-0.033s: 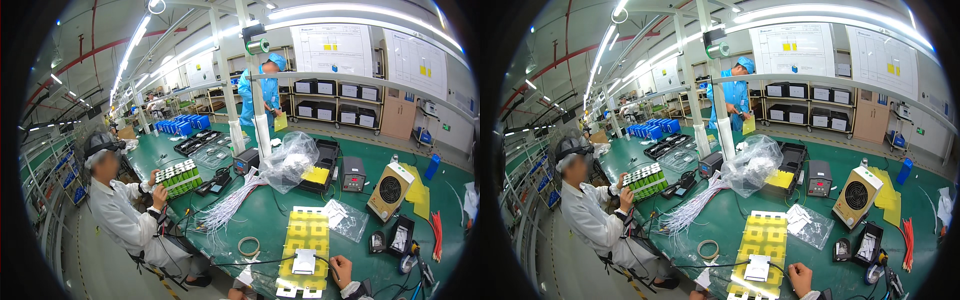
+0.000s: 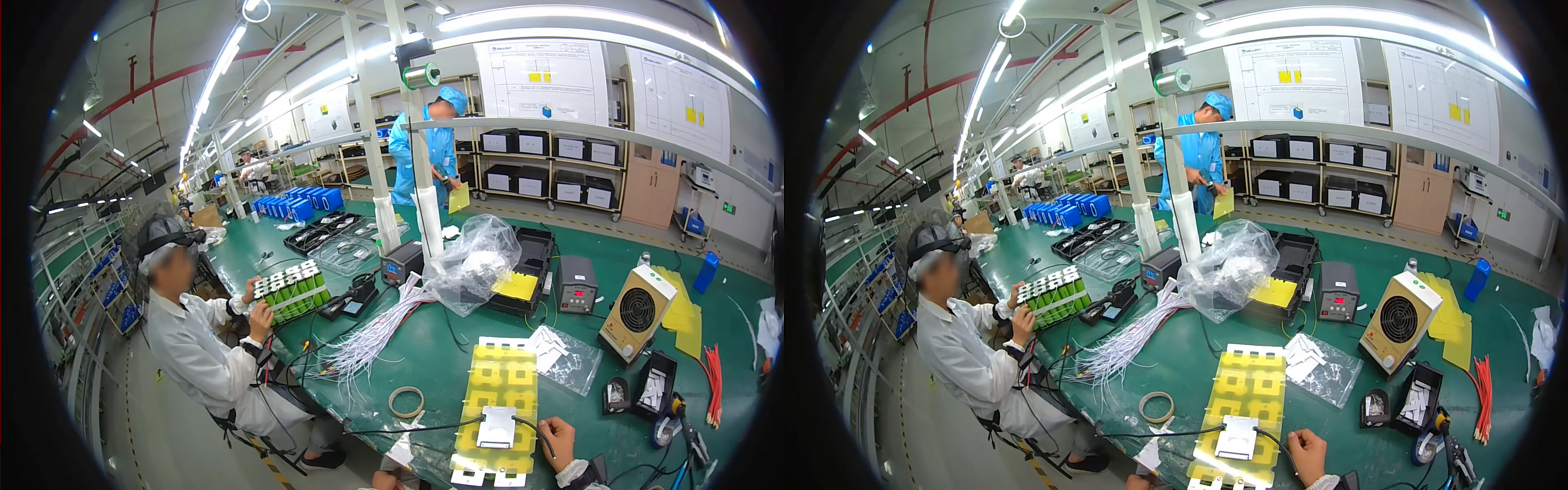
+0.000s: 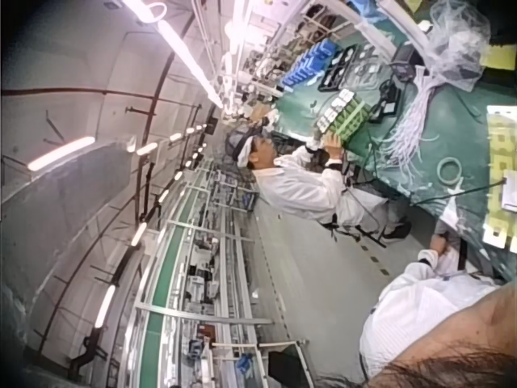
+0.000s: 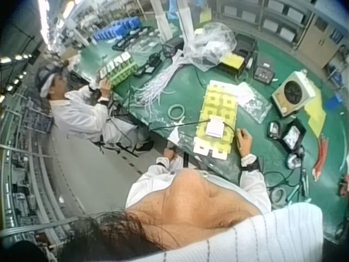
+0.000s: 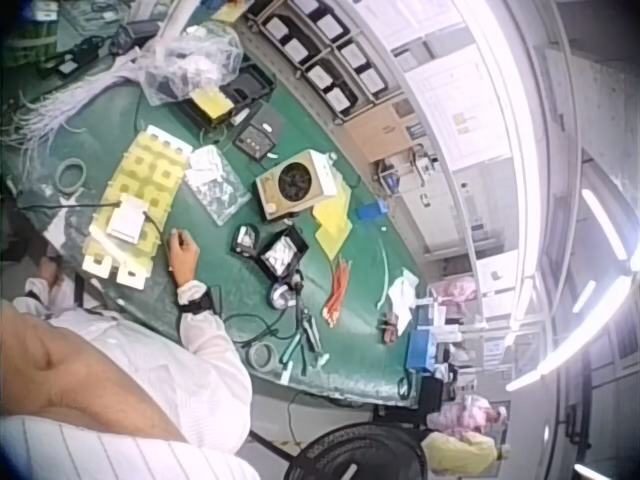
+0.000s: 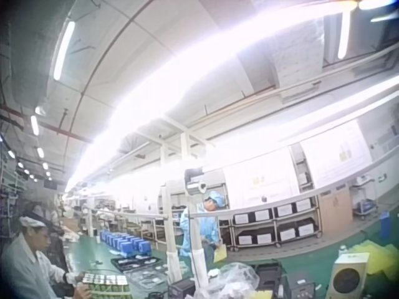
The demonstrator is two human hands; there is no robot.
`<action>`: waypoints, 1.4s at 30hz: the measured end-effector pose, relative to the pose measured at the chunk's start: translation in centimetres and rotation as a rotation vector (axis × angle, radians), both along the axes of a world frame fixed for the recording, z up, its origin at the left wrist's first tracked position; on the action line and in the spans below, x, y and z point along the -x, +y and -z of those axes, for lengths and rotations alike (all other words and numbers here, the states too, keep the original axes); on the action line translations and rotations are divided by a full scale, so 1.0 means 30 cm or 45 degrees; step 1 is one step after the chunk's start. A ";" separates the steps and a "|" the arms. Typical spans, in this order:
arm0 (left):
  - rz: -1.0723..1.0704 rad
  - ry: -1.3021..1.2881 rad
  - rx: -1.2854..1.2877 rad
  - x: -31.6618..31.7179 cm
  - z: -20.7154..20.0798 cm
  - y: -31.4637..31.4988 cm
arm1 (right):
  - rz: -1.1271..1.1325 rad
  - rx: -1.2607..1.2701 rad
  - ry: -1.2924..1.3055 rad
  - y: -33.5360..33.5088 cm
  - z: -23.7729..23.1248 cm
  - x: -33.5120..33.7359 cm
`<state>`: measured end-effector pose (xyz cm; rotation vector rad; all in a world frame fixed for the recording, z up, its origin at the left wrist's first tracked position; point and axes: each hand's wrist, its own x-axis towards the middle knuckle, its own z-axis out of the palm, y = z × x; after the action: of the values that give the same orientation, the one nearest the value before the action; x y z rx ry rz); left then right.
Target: Connecting and organizing wiring components on a battery pack assembly.
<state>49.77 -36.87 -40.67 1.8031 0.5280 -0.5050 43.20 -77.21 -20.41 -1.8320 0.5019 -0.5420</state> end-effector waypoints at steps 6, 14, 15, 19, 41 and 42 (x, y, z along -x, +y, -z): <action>0.012 -0.029 -0.015 -0.001 -0.021 -0.005 | -0.005 -0.001 -0.010 -0.005 0.016 -0.005; 0.027 -0.045 -0.034 -0.007 -0.012 -0.009 | 0.014 -0.022 0.008 0.006 -0.017 0.007; 0.035 -0.053 -0.037 -0.008 0.001 -0.006 | 0.027 -0.023 0.009 0.007 -0.019 0.006; 0.081 -0.076 -0.064 -0.031 0.074 0.015 | 0.012 0.015 0.039 0.026 -0.066 0.009; 0.281 -0.036 -0.113 -0.076 0.226 0.086 | 0.017 0.059 0.102 0.005 -0.061 0.024; 0.299 -0.054 -0.137 -0.074 0.225 0.091 | 0.009 0.058 0.120 0.008 -0.065 0.023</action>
<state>51.99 -34.13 -47.42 1.9868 0.3206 -0.6062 42.50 -76.98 -18.45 -1.9067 0.5637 -0.4770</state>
